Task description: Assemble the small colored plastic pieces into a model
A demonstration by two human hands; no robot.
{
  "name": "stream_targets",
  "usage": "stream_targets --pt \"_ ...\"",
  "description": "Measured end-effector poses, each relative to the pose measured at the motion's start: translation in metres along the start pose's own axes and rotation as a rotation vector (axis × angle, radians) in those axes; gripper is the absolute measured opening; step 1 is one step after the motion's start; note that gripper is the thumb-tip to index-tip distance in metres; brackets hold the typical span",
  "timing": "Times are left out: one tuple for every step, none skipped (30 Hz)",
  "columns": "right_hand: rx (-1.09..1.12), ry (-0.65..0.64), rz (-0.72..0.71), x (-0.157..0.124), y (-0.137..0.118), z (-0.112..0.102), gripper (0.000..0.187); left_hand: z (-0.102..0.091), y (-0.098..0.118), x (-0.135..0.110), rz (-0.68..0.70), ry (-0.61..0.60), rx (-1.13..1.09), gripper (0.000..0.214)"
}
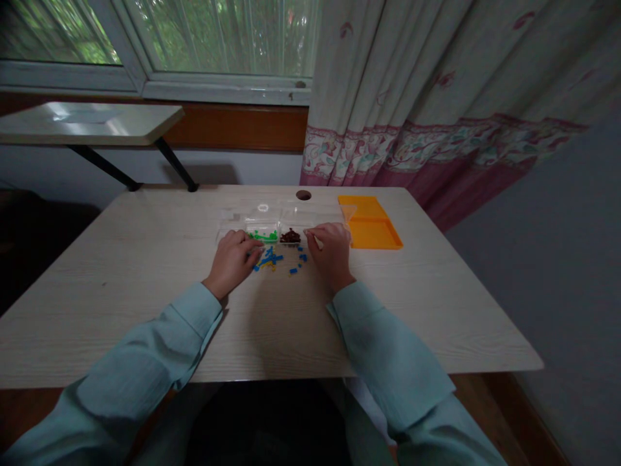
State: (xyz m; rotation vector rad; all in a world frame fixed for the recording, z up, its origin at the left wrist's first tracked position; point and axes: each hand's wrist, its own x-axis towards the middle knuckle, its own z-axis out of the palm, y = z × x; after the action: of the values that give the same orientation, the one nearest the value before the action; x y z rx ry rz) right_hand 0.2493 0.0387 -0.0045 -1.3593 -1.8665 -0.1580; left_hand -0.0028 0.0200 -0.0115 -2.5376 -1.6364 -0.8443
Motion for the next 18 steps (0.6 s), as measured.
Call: stream_targets --pt "0.002 -0.002 -0.004 0.0001 -0.0009 0.0000 0.024 0.0004 0.0013 0.0005 -0.001 -0.001 0.013 0.024" --pt "0.003 -0.001 -0.005 0.0001 -0.0012 0.0001 0.024 0.0007 0.0023 0.0009 0.001 -0.002 0.022 0.024" --pt "0.003 0.001 -0.006 0.0000 -0.0011 0.0003 0.024 0.0009 0.0030 0.0013 -0.001 0.000 0.027 0.023" --pt "0.002 0.002 -0.006 0.0000 -0.0008 0.0004 0.023 0.0011 0.0034 0.0016 -0.003 0.002 0.027 0.022" --pt "0.001 0.004 -0.006 -0.0001 -0.0002 0.0006 0.023 0.0011 0.0036 0.0017 -0.005 0.006 0.025 0.021" --pt "0.001 0.004 -0.007 -0.0001 0.0004 0.0007 0.023 0.0010 0.0035 0.0017 -0.005 0.010 0.023 0.020" --pt "0.002 0.003 -0.008 -0.0001 0.0010 0.0009 0.023 0.0008 0.0034 0.0015 -0.005 0.012 0.022 0.019" --pt "0.005 -0.001 -0.010 0.0000 0.0014 0.0010 0.023 0.0005 0.0032 0.0013 -0.003 0.011 0.023 0.019" --pt "0.009 -0.003 -0.010 0.0000 0.0017 0.0010 0.023 0.0000 0.0032 0.0010 0.000 0.009 0.026 0.019" --pt "0.013 -0.007 -0.010 0.0001 0.0019 0.0011 0.023 -0.0005 0.0033 0.0008 0.004 0.005 0.031 0.019" --pt "0.016 -0.010 -0.010 0.0002 0.0018 0.0011 0.024 -0.0012 0.0037 0.0005 0.005 0.002 0.036 0.020" --pt "0.016 -0.011 -0.010 0.0002 0.0016 0.0011 0.024 -0.0018 0.0041 0.0003 0.006 0.000 0.042 0.020" --pt "0.014 -0.014 -0.011 0.0003 0.0012 0.0010 0.024 -0.0023 0.0046 0.0002 0.006 -0.002 0.048 0.021" --pt "0.012 -0.018 -0.013 0.0003 0.0007 0.0009 0.024 -0.0027 0.0052 0.0002 0.005 -0.002 0.053 0.022" --pt "0.011 -0.021 -0.014 0.0003 0.0002 0.0008 0.024 -0.0029 0.0058 0.0002 0.004 -0.006 0.056 0.022" --pt "0.012 -0.025 -0.015 0.0003 -0.0004 0.0007 0.024 -0.0029 0.0062 0.0002 0.003 -0.010 0.058 0.021" --pt "0.016 -0.027 -0.016 0.0004 -0.0010 0.0006 0.024 -0.0027 0.0065 0.0002 0.003 -0.015 0.059 0.020" --pt "0.020 -0.030 -0.016 0.0004 -0.0016 0.0005 0.024 -0.0023 0.0067 0.0003 0.004 -0.020 0.058 0.020"
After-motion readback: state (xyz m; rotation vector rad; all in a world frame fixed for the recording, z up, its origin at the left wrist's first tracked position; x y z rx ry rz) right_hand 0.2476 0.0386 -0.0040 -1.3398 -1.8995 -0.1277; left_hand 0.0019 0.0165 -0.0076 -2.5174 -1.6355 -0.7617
